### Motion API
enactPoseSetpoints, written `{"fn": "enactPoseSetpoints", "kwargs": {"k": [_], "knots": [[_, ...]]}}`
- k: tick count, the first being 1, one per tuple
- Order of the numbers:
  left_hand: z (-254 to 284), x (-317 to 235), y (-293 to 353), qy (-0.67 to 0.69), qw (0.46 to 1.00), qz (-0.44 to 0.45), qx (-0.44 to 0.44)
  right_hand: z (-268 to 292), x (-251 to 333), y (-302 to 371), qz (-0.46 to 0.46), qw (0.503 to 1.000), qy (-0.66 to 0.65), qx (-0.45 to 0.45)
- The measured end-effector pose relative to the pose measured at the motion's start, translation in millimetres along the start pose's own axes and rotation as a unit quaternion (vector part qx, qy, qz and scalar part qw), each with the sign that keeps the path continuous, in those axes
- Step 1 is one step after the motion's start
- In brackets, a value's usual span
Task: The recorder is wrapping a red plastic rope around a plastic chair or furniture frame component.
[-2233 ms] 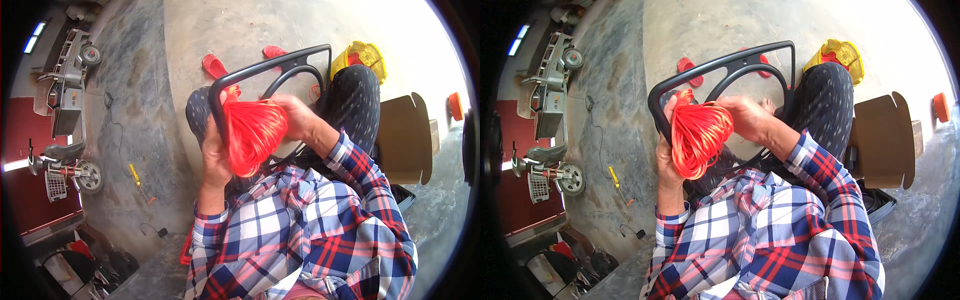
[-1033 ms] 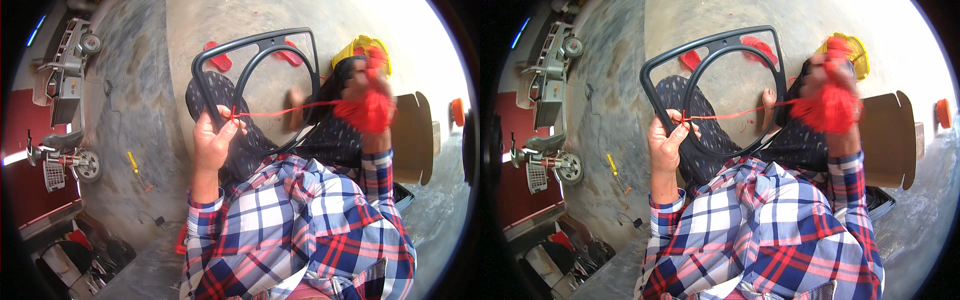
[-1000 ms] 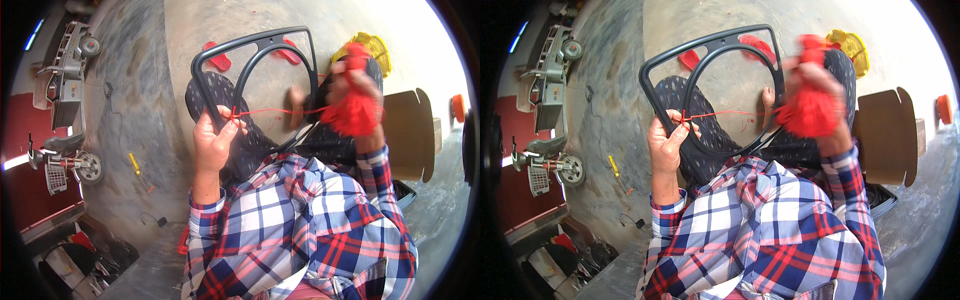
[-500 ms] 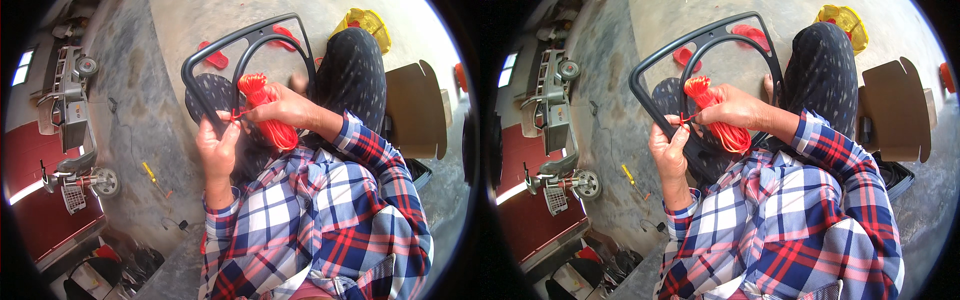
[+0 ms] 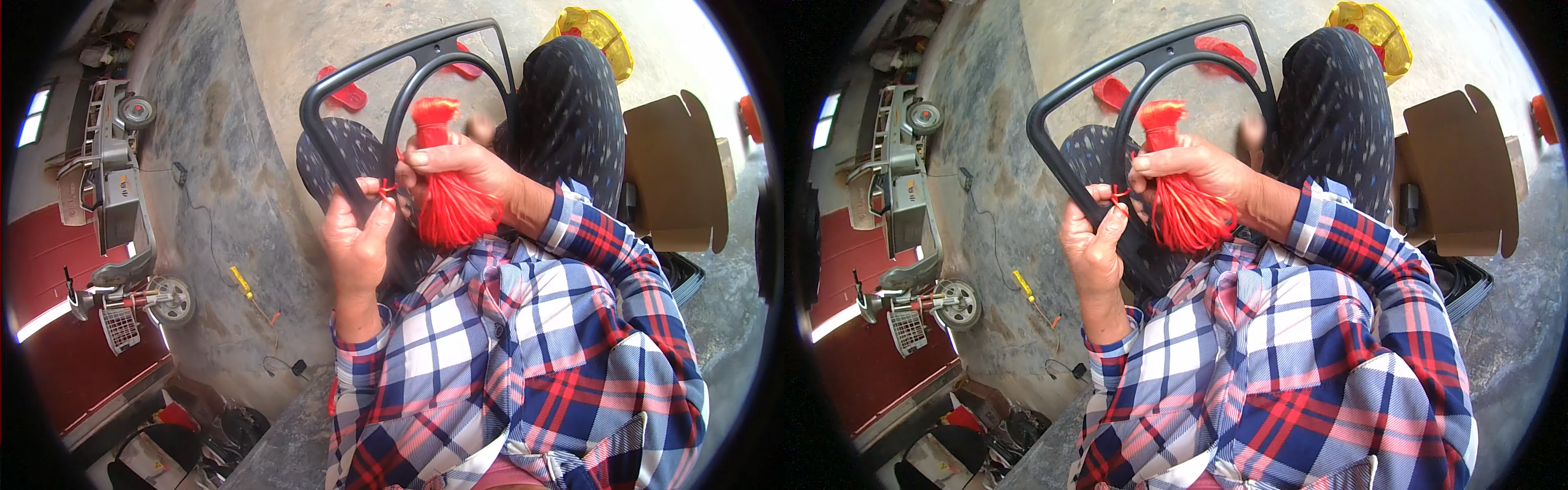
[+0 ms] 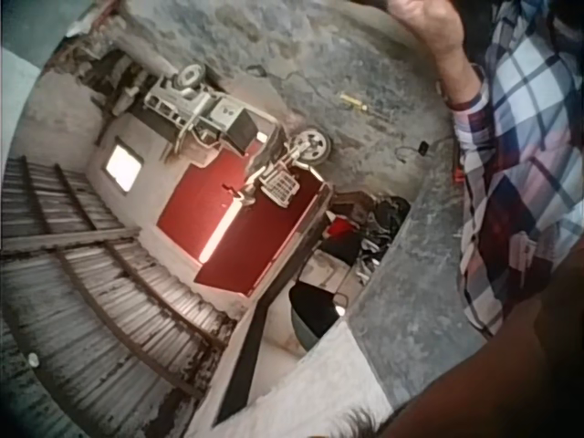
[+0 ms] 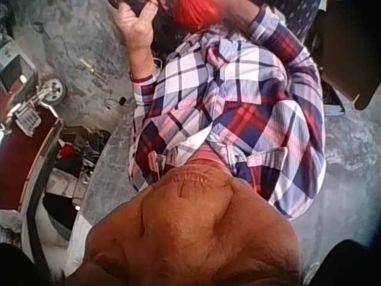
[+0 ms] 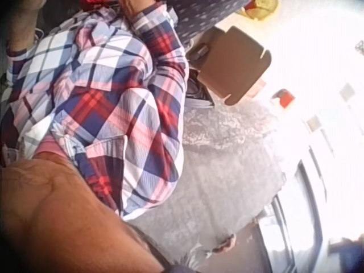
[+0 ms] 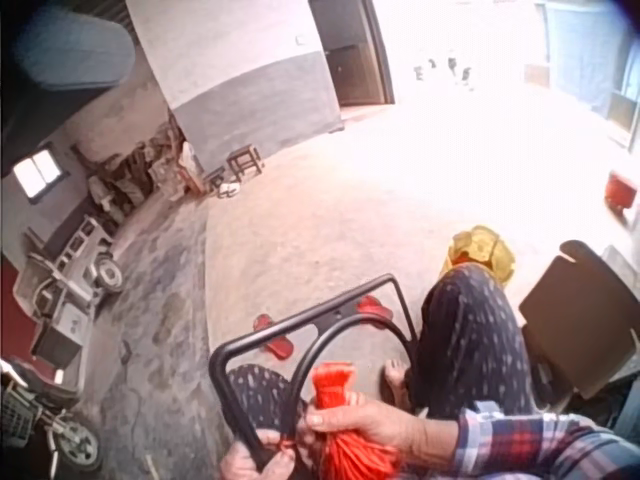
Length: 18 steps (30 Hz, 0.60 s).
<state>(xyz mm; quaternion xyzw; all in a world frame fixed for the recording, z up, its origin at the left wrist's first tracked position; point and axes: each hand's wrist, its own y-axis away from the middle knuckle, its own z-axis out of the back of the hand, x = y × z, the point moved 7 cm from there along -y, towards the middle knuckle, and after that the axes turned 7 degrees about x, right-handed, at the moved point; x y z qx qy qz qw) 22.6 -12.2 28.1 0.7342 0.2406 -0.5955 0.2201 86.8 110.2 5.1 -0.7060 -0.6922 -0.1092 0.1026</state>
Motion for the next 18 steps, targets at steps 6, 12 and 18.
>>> {"fn": "enactPoseSetpoints", "kwargs": {"k": [6,12,18], "knots": [[-5.6,-3.0,3.0,0.010,1.000,-0.004,0.019,-4.5,16.4,-8.4,0.027,0.921,0.380,-0.079],[-4.8,-0.4,2.1,-0.018,0.999,-0.003,0.032,-4.9,13.9,-6.3,0.016,0.917,0.385,-0.098],[-12.8,-4.2,2.2,0.028,0.999,0.008,0.034,-9.5,9.6,-6.0,-0.004,0.943,0.324,-0.080]]}}
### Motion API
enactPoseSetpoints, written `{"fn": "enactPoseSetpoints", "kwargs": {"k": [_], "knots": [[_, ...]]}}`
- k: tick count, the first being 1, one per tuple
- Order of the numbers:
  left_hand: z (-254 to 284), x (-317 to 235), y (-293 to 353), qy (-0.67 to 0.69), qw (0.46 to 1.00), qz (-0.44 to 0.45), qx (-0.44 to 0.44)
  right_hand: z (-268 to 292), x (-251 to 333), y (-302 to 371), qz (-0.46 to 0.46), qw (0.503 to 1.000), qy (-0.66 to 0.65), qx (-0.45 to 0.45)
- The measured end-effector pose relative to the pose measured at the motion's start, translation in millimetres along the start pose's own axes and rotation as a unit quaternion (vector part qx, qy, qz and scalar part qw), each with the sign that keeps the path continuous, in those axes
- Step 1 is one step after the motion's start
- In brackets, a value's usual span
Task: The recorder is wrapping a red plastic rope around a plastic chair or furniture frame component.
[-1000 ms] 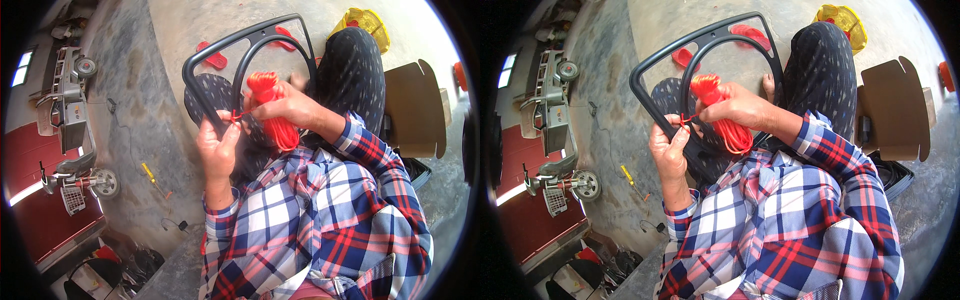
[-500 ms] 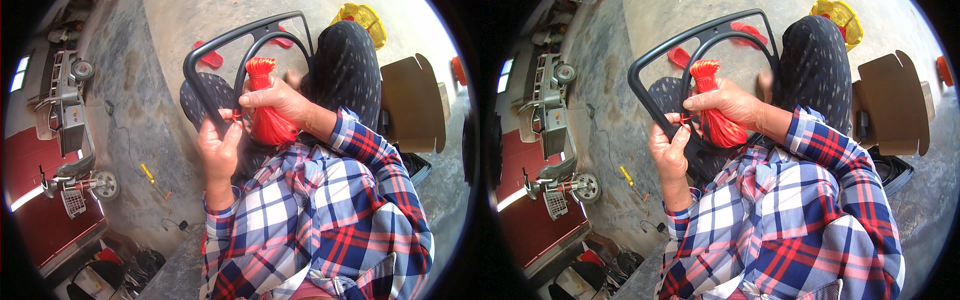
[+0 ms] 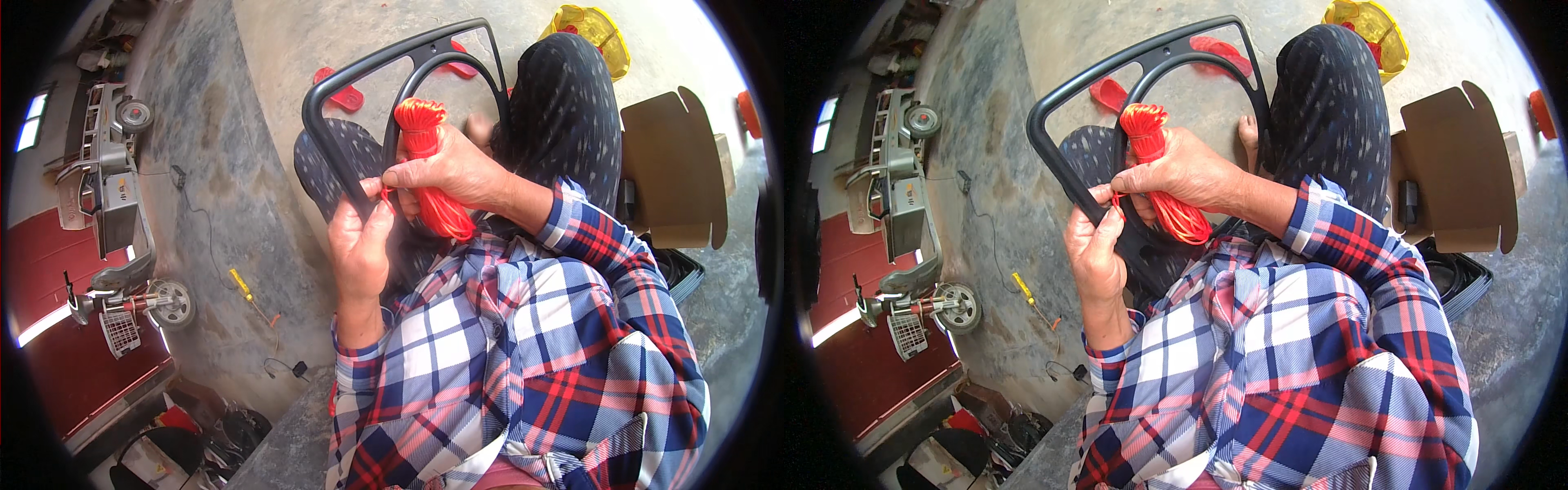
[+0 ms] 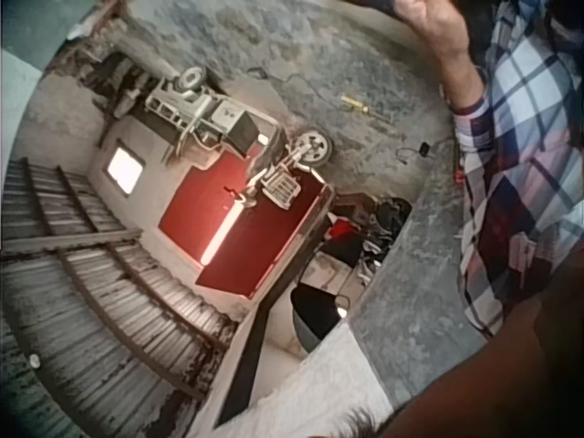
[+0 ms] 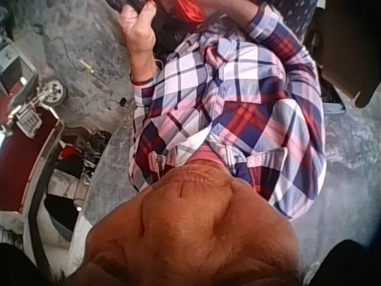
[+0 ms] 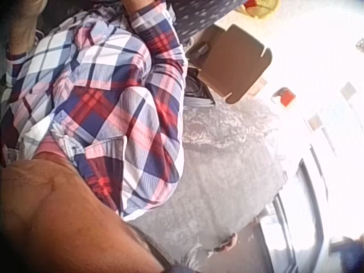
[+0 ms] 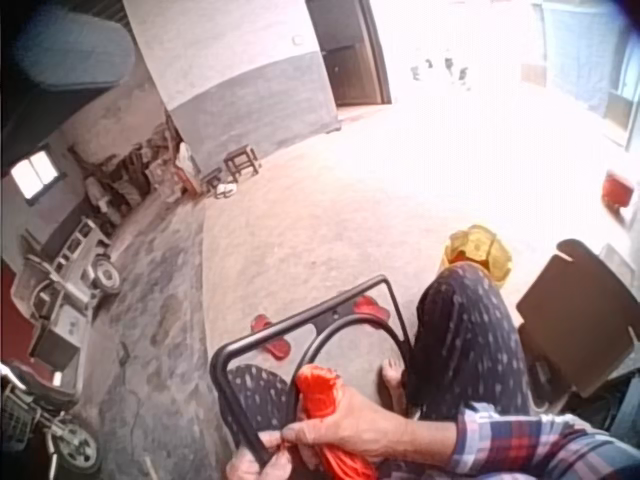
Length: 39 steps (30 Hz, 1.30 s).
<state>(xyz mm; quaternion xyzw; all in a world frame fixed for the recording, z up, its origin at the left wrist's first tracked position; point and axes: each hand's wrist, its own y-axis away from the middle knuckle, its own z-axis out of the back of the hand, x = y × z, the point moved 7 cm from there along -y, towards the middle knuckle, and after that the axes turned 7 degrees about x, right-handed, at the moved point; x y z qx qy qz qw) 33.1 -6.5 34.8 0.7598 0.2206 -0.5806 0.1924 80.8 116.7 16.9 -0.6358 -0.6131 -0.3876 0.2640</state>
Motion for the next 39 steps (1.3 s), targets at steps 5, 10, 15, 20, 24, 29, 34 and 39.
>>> {"fn": "enactPoseSetpoints", "kwargs": {"k": [5,10,15,20,24,29,34,39], "knots": [[-5.2,-0.9,0.3,0.094,0.995,-0.003,0.029,-4.5,3.0,0.6,-0.018,1.000,-0.003,0.010],[-3.5,5.3,-1.2,-0.135,0.991,-0.016,-0.008,6.5,0.7,-4.8,0.051,0.997,0.047,-0.035],[-3.1,10.9,-4.7,-0.084,0.994,-0.010,-0.064,12.5,-2.0,-4.7,0.037,0.999,0.024,-0.015],[3.9,10.8,-2.8,-0.056,0.994,-0.011,-0.097,32.9,0.5,-6.1,0.044,0.976,0.210,-0.033],[5.2,10.2,-3.6,-0.065,0.993,-0.020,-0.100,35.6,11.5,1.2,0.035,0.979,0.188,-0.069],[6.4,12.5,-3.7,-0.059,0.993,-0.009,-0.098,45.9,11.9,6.3,0.040,0.965,0.247,-0.075],[11.3,18.3,-3.1,-0.038,0.992,-0.008,-0.117,45.4,19.2,20.8,0.058,0.947,0.306,-0.085],[7.3,14.6,-6.8,-0.108,0.984,0.002,-0.144,4.1,49.6,36.3,0.073,0.976,0.196,-0.054]]}}
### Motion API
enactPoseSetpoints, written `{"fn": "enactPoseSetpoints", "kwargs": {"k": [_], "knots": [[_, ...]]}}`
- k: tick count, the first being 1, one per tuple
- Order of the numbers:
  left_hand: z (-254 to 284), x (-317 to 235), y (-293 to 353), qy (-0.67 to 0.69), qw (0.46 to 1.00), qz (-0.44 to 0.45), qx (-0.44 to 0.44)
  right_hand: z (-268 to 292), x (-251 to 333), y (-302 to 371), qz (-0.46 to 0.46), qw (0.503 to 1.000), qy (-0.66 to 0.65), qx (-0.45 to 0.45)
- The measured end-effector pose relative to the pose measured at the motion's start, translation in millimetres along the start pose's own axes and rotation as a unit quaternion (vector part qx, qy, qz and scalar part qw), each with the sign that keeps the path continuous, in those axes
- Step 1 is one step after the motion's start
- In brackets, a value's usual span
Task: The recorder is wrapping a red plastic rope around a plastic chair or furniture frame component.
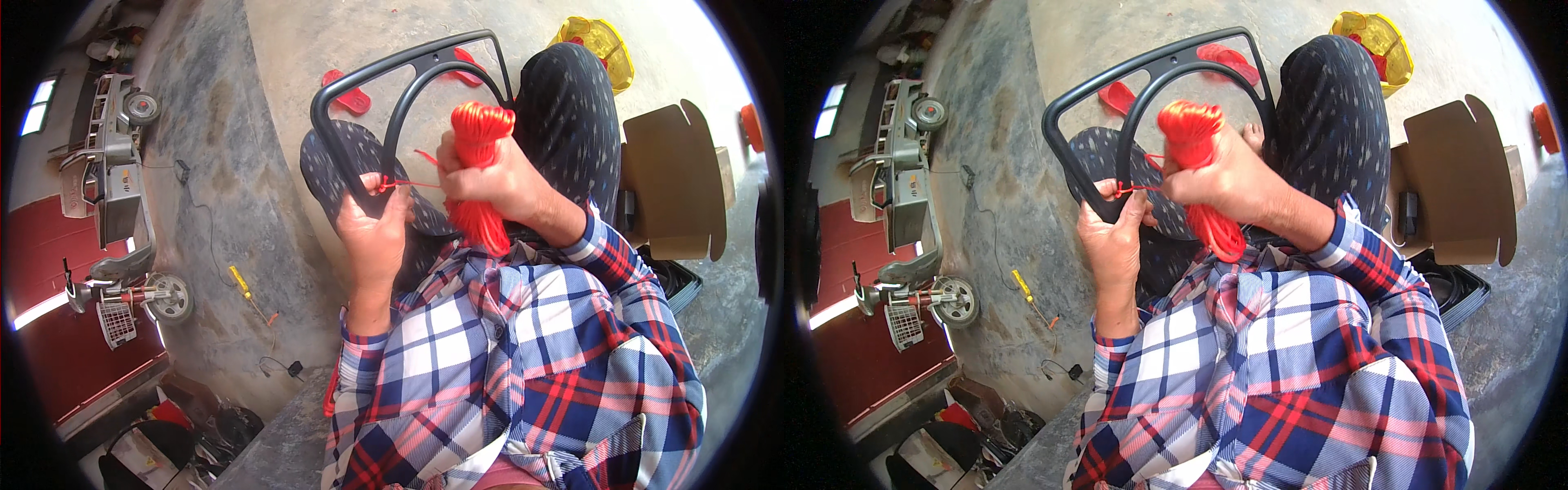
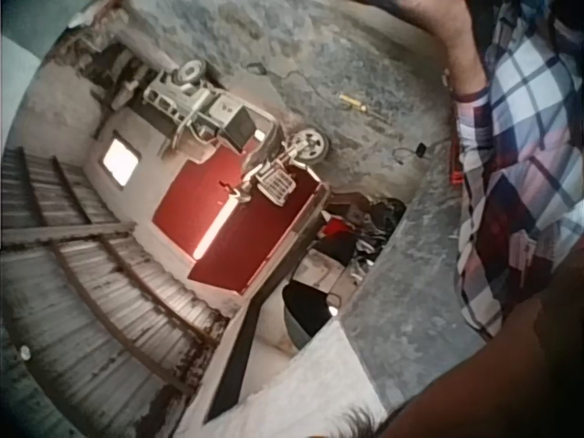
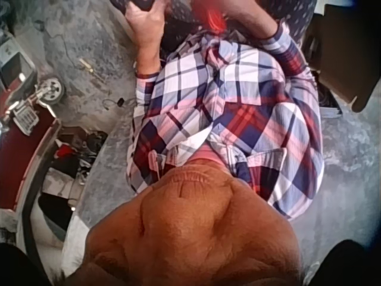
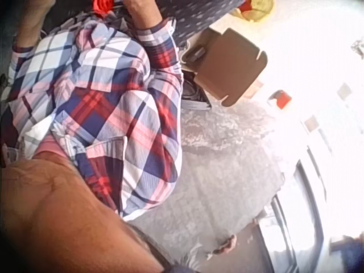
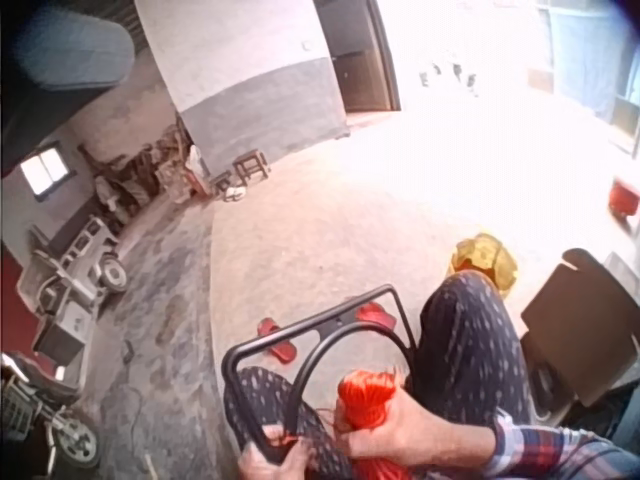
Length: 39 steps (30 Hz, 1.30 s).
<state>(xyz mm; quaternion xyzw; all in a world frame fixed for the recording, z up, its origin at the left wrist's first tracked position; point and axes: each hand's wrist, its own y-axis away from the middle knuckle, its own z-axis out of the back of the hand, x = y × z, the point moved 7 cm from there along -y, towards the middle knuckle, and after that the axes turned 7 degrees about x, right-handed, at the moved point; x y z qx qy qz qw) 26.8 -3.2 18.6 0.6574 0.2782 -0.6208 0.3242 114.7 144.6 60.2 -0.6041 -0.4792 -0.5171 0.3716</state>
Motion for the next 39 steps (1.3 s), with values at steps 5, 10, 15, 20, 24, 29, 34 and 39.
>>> {"fn": "enactPoseSetpoints", "kwargs": {"k": [5,10,15,20,24,29,34,39], "knots": [[-2.3,-13.3,-0.4,-0.049,0.997,-0.061,-0.006,-27.4,21.4,-1.8,0.062,0.997,-0.017,0.046],[3.8,-9.2,-0.6,-0.131,0.986,-0.101,-0.021,-33.4,17.0,-4.7,0.055,0.997,-0.001,0.055],[-2.7,-22.8,-0.3,-0.143,0.984,-0.104,-0.012,-37.1,23.6,-3.6,0.053,0.993,0.065,0.083],[4.7,-6.4,-6.9,0.063,0.998,-0.003,0.016,17.3,19.3,-14.8,0.089,0.995,-0.023,-0.034],[15.3,-2.8,-8.6,0.098,0.995,0.010,0.001,82.2,-34.8,-17.3,-0.014,0.971,-0.186,-0.149],[15.4,-2.4,-9.5,0.056,0.998,0.011,0.011,56.9,-53.1,-11.6,-0.040,0.923,-0.372,-0.091],[13.9,-20.2,-10.4,-0.032,0.998,-0.029,0.052,-4.2,1.1,-10.7,-0.043,0.978,-0.180,0.091],[-10.0,-38.1,-8.6,-0.025,0.984,-0.159,0.071,-1.3,-0.9,-36.0,-0.010,0.999,0.004,0.050]]}}
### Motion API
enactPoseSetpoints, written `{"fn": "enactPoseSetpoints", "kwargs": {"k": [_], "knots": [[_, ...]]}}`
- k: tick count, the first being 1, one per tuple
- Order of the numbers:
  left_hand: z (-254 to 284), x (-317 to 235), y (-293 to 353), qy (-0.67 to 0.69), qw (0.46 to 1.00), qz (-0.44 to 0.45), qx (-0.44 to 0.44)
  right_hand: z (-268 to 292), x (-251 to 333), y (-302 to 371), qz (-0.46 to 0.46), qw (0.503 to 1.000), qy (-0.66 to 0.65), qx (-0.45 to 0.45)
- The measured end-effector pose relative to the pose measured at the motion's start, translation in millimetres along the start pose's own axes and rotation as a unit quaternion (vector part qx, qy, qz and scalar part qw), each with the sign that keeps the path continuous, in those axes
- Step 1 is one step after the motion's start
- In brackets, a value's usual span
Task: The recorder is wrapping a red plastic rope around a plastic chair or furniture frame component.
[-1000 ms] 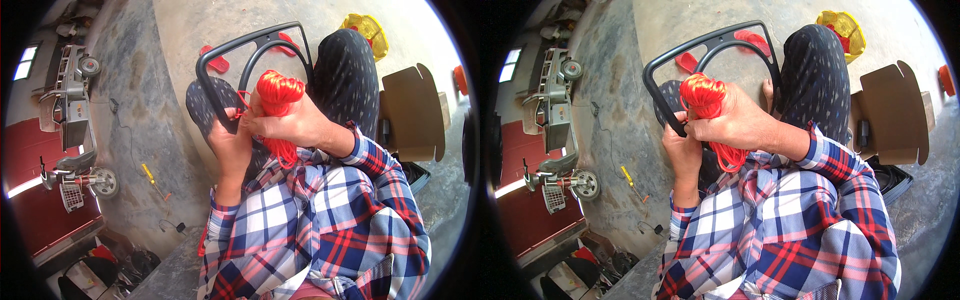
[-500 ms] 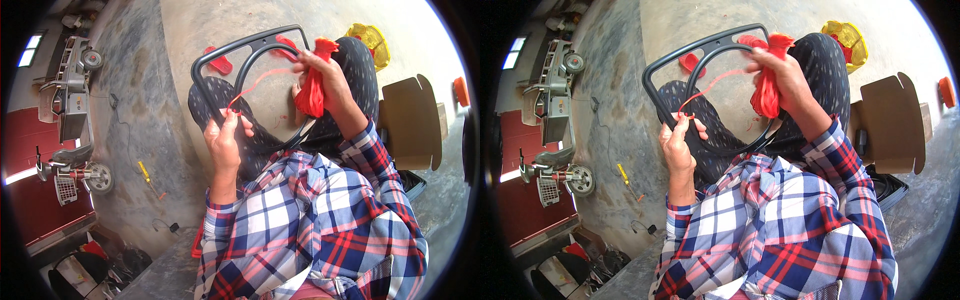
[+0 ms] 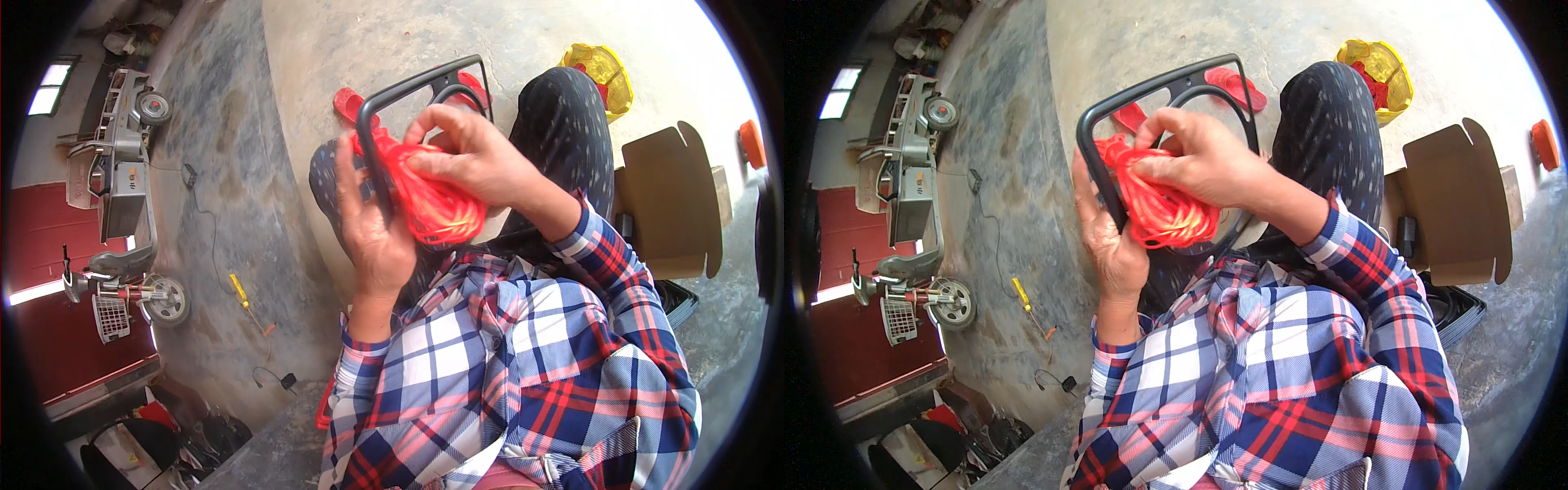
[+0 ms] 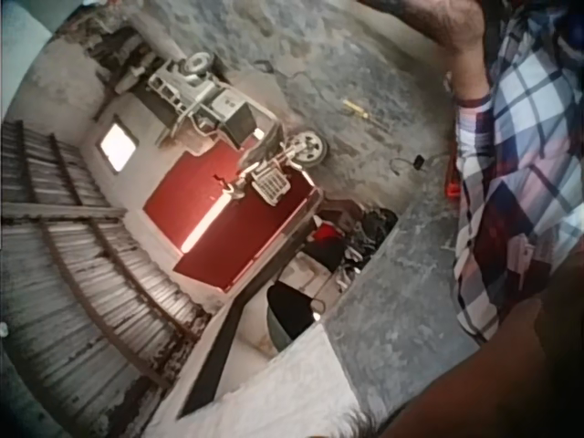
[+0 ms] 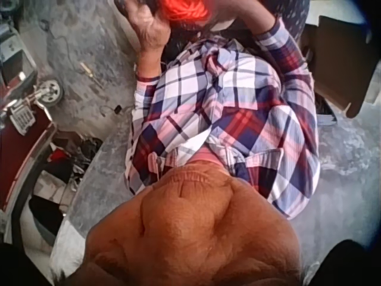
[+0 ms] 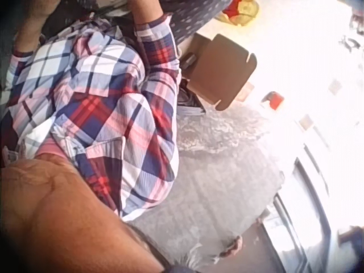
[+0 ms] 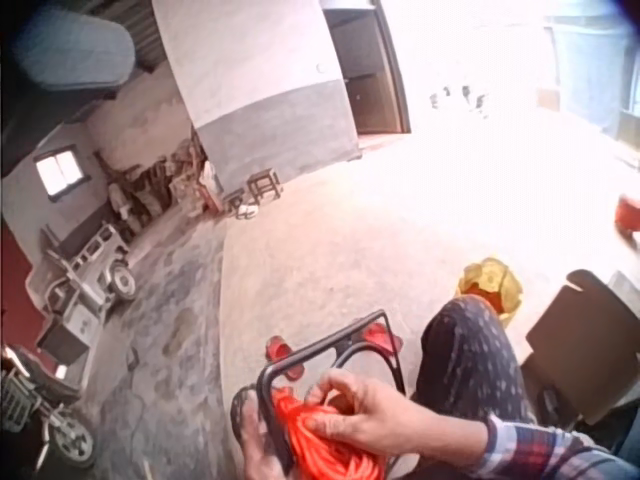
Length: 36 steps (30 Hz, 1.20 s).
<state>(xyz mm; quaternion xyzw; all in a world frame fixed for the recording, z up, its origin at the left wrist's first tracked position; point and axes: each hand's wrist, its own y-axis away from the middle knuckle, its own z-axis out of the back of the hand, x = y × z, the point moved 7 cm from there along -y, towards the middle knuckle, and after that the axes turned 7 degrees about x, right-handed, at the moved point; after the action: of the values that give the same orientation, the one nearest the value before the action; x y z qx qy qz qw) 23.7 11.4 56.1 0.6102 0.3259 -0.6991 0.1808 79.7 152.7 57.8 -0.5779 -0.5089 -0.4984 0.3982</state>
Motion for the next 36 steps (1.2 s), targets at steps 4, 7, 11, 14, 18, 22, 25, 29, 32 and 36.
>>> {"fn": "enactPoseSetpoints", "kwargs": {"k": [4,7,11,14,18,22,25,29,32,36], "knots": [[1.3,-8.9,0.2,-0.037,0.996,-0.075,0.017,-5.6,-10.9,-4.0,0.039,0.983,-0.177,0.028],[5.8,1.6,1.5,0.059,0.997,-0.031,0.036,-2.4,-44.9,-4.6,-0.049,0.898,-0.432,0.067],[-1.5,-1.9,1.7,0.150,0.988,-0.005,0.042,-35.0,-55.4,5.9,-0.147,0.851,-0.503,-0.010],[-9.5,5.7,0.7,0.315,0.944,0.090,0.038,-40.7,-66.1,-16.1,-0.156,0.745,-0.628,0.163],[4.0,1.7,6.0,0.078,0.996,0.010,0.030,-9.3,-67.8,-25.8,-0.081,0.858,-0.507,-0.029],[9.1,-1.4,6.6,0.045,0.998,0.032,-0.008,46.3,-89.9,-2.8,-0.052,0.933,-0.312,-0.172],[22.5,2.7,7.0,0.038,0.997,0.034,-0.064,52.7,-61.7,25.1,0.006,0.969,-0.233,-0.089],[43.5,34.1,11.3,0.067,0.994,0.039,-0.081,46.3,-16.9,53.8,0.080,0.932,-0.351,-0.039],[44.3,39.2,11.5,0.165,0.974,0.145,-0.057,50.0,43.2,73.9,0.214,0.873,-0.430,0.086],[59.1,53.5,19.3,0.214,0.954,0.189,-0.096,76.3,72.0,99.4,0.259,0.881,-0.372,0.134]]}}
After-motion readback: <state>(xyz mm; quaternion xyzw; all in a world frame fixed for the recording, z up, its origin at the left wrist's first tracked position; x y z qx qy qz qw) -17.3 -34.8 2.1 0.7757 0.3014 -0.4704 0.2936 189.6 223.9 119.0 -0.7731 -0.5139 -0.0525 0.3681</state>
